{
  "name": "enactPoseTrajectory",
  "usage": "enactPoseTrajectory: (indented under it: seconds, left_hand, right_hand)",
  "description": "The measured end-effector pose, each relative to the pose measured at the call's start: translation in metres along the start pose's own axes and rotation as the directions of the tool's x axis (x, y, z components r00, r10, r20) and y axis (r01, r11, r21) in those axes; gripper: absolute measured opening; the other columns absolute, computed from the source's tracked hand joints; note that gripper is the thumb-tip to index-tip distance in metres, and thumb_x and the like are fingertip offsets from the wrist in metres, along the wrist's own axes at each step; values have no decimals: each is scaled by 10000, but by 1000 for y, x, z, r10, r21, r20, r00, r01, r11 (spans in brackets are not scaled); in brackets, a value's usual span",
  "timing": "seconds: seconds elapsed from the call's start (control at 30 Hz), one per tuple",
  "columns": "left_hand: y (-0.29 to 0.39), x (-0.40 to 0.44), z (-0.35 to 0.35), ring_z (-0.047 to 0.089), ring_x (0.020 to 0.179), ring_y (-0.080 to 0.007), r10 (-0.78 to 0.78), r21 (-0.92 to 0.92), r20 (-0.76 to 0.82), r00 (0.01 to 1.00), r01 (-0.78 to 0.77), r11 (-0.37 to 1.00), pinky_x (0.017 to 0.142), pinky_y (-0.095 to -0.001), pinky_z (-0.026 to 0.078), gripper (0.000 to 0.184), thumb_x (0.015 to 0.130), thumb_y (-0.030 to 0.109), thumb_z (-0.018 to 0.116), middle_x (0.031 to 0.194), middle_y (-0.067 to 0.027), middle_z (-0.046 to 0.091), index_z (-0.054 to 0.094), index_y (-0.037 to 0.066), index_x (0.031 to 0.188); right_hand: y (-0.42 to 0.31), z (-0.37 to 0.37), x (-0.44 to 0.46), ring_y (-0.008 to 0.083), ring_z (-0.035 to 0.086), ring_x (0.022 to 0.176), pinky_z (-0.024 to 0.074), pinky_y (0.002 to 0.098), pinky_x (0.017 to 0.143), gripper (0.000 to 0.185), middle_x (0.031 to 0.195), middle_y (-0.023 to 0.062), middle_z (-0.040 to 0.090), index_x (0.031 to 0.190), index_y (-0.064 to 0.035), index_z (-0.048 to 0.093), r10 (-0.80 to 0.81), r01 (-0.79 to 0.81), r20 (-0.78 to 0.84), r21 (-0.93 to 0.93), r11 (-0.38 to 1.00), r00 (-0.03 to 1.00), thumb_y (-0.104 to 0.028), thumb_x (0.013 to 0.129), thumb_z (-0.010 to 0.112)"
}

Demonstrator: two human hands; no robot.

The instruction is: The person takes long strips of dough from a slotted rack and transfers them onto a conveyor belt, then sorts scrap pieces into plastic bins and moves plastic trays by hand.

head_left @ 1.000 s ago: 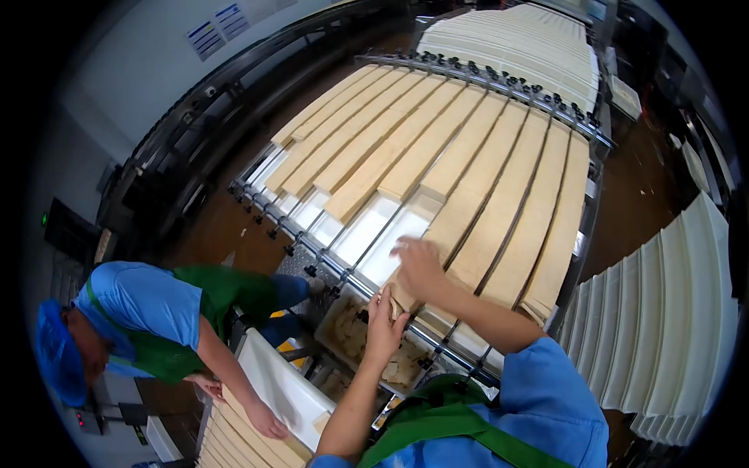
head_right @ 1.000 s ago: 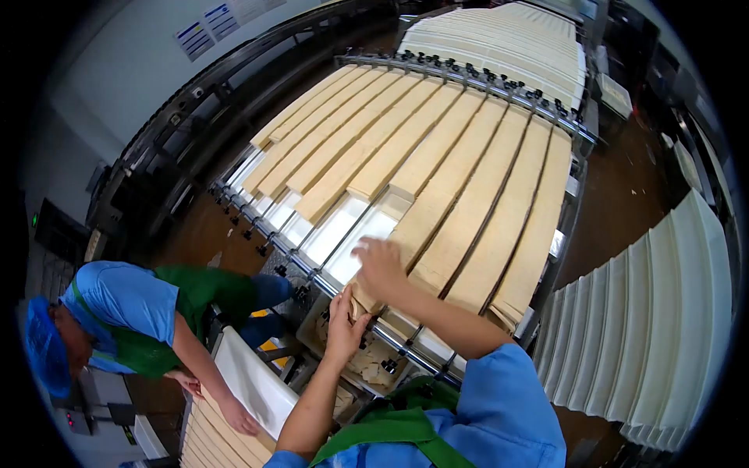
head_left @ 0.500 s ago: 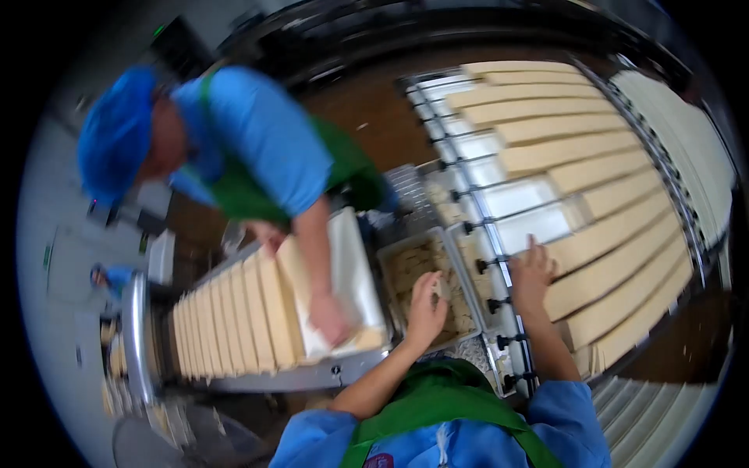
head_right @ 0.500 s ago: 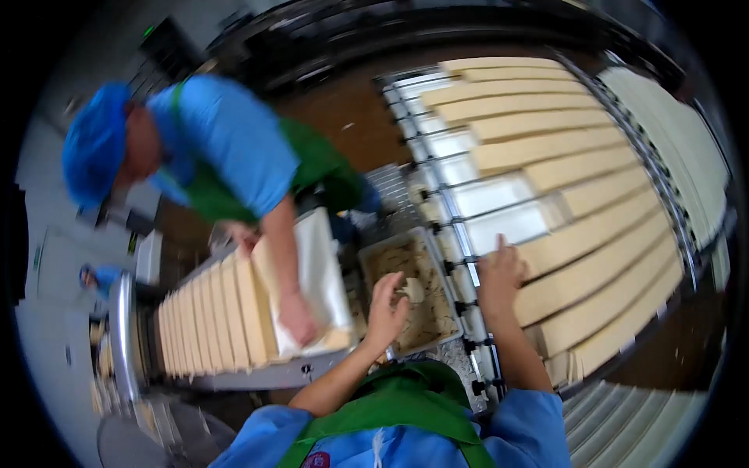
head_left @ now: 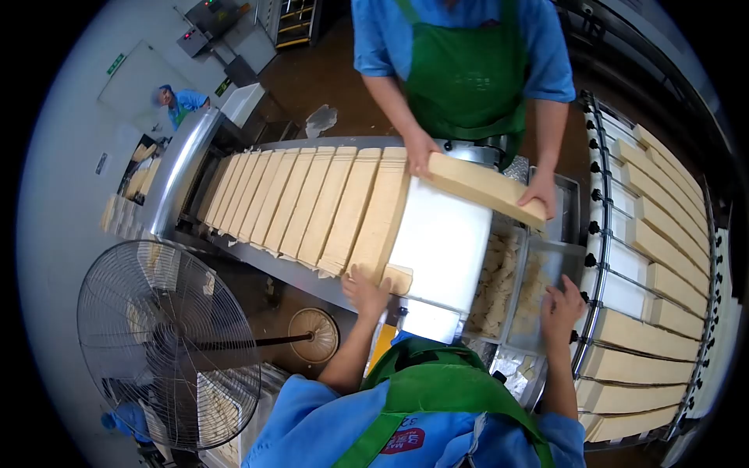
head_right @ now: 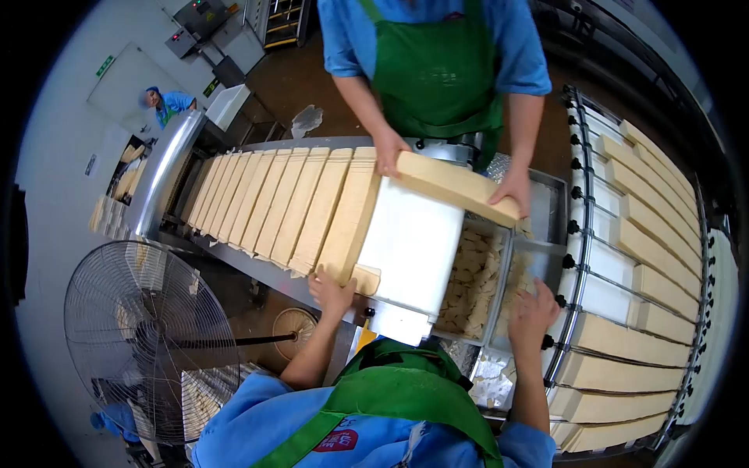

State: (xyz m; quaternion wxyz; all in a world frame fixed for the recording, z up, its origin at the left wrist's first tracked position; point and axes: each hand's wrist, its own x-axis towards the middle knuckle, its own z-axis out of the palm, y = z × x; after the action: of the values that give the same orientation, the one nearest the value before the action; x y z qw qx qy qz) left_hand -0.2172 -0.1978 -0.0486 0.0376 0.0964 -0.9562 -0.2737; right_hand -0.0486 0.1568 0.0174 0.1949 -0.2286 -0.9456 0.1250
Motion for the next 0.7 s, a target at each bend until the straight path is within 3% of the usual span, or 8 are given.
enactPoseTrajectory:
  seconds: [0.03,0.1,0.17,0.33,0.43,0.53,0.63,0.7]
  left_hand:
    - [-10,9,-7,298,1208,-457,-121,63,20,992,120,991,1013,-524,288,847,720,268,771,1328,-301,270,294,9,1369]
    - [-27,19,-10,345,1173,-455,-113,47,83,990,110,993,995,-498,337,913,688,236,804,1303,-314,260,259,-19,1375]
    - [-42,28,-2,411,1106,-439,42,-223,150,988,-8,975,964,-446,394,909,674,170,815,1250,-306,300,259,-69,1352]
    - [-19,35,-16,456,1054,-418,36,-295,223,974,32,955,935,-414,422,920,635,208,866,1190,-288,339,309,-102,1298]
    - [-16,35,-21,453,1040,-447,74,-296,261,963,7,955,924,-433,428,914,649,200,850,1176,-298,341,277,-94,1297]
    - [-20,41,-20,494,1021,-475,148,-258,337,930,-61,964,871,-468,472,940,671,241,828,1187,-307,345,230,-80,1321]
    - [-24,50,-23,526,1005,-488,192,-232,404,894,-103,967,818,-486,500,971,682,294,817,1182,-316,384,204,-87,1330]
    - [-24,55,-26,546,984,-500,194,-191,497,846,-111,975,773,-497,515,970,691,336,807,1182,-342,407,208,-85,1327]
  right_hand:
    - [-17,10,6,293,439,1224,251,467,1012,165,1295,120,512,943,-100,675,-10,10,4,-3,1000,1000,-159,799,620]
    - [-51,33,20,299,447,1207,265,471,1001,162,1273,124,525,924,-88,681,-143,136,86,82,987,986,-159,791,622]
    - [-94,52,39,301,453,1193,282,468,990,159,1259,124,534,913,-87,688,-228,208,104,179,962,968,-150,779,631]
    - [-171,146,93,316,430,1207,304,458,984,276,1267,146,520,1019,-66,667,-366,337,115,214,917,923,-152,757,663]
    - [-219,194,132,318,395,1242,315,456,988,527,1365,180,428,1280,-40,517,-322,306,189,109,946,928,-277,823,634]
    - [-264,228,174,318,365,1272,312,455,997,623,1461,183,312,1402,-84,389,-202,215,298,-10,977,933,-404,889,540]
    - [-304,234,213,316,337,1302,295,456,1024,636,1522,177,209,1445,-146,337,-131,151,448,-10,988,884,-481,918,456]
    - [-318,246,230,321,342,1306,293,453,1036,624,1542,172,159,1443,-187,350,-110,137,414,-36,990,903,-503,914,449]
